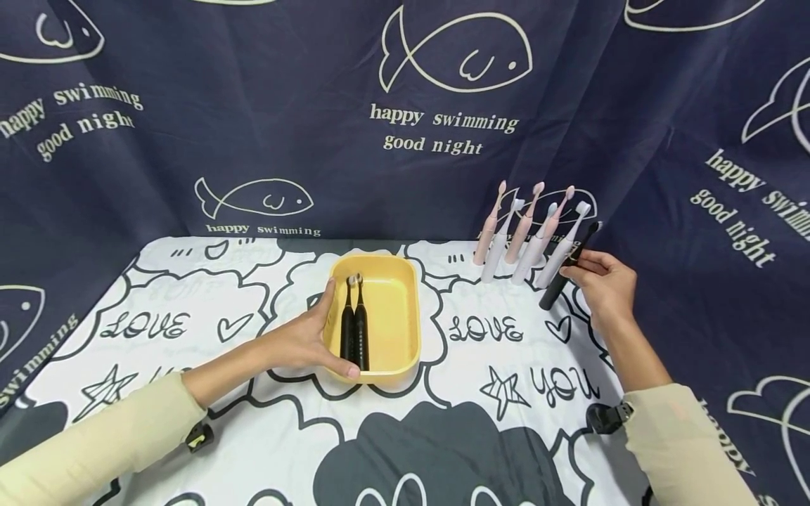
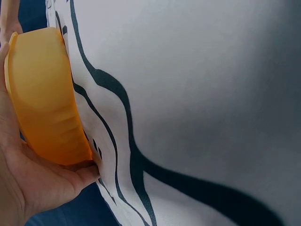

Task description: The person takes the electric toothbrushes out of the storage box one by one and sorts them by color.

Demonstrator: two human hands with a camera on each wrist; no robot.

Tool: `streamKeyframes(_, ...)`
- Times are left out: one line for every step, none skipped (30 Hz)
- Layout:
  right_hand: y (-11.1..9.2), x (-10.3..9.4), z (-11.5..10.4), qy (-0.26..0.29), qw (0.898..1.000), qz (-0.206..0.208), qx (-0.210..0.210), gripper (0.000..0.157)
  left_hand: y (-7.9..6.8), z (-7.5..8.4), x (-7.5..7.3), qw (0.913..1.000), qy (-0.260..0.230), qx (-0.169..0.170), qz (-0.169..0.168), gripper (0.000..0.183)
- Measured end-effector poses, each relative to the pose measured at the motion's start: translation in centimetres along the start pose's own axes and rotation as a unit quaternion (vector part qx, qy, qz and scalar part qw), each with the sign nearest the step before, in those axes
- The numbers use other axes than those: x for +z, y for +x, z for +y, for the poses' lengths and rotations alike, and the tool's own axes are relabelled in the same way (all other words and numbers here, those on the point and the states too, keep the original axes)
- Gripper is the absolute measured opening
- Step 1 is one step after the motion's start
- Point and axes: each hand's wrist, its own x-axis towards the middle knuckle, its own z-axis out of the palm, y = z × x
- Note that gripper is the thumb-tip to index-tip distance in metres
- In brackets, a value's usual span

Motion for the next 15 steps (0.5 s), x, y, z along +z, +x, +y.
streamKeyframes(-0.06,-0.02,0.07,-0.007,1.000,0.002,0.003,0.047,0.00,-0.03,0.03,1.0000,-0.001,0.001,-0.001,0.183)
streamKeyframes(-0.11,-0.03,0.15,-0.014,1.000,0.004,0.006,0.047,-0.01,-0.05,0.04,1.0000,0.001,0.001,0.000,0.183)
streamKeyframes(-0.16,-0.03,0.22,-0.021,1.000,0.008,0.008,0.047,-0.02,-0.06,0.06,1.0000,0.001,0.000,0.000,0.183)
streamKeyframes(-0.20,-0.02,0.29,-0.026,1.000,0.011,0.011,0.048,-0.02,-0.08,0.06,1.0000,0.000,0.001,0.001,0.183)
streamKeyframes(-0.23,0.00,0.34,-0.034,0.999,0.013,0.013,0.049,-0.02,-0.08,0.07,1.0000,-0.001,0.001,0.002,0.183)
streamKeyframes(-0.25,0.02,0.40,-0.040,0.999,0.014,0.015,0.049,-0.02,-0.10,0.07,1.0000,-0.002,0.002,0.003,0.183)
streamKeyframes(-0.24,0.04,0.40,-0.045,0.999,0.016,0.017,0.049,0.00,-0.10,0.03,1.0000,-0.003,0.002,0.003,0.183)
streamKeyframes(-0.22,0.06,0.40,-0.049,0.998,0.017,0.019,0.049,0.02,-0.09,-0.01,1.0000,-0.004,0.001,0.003,0.183)
streamKeyframes(-0.22,0.07,0.38,-0.053,0.998,0.018,0.020,0.049,0.04,-0.09,-0.04,1.0000,-0.004,0.000,0.003,0.183)
streamKeyframes(-0.22,0.07,0.37,-0.055,0.998,0.019,0.022,0.049,0.06,-0.10,-0.05,1.0000,-0.005,0.000,0.002,0.183)
streamKeyframes(-0.21,0.04,0.42,-0.057,0.998,0.019,0.022,0.049,0.06,-0.09,-0.04,1.0000,-0.004,-0.001,0.001,0.183)
streamKeyframes(-0.23,0.00,0.46,-0.059,0.998,0.020,0.022,0.049,0.05,-0.09,-0.02,1.0000,-0.003,-0.001,0.001,0.183)
streamKeyframes(-0.26,-0.02,0.50,-0.060,0.998,0.021,0.022,0.049,0.04,-0.09,0.00,1.0000,-0.003,0.000,0.000,0.183)
streamKeyframes(-0.28,-0.03,0.55,-0.062,0.998,0.022,0.023,0.049,0.01,-0.11,0.01,1.0000,-0.003,0.001,0.000,0.183)
streamKeyframes(-0.30,-0.02,0.58,-0.061,0.998,0.024,0.023,0.049,0.00,-0.12,0.02,1.0000,-0.002,0.001,0.001,0.183)
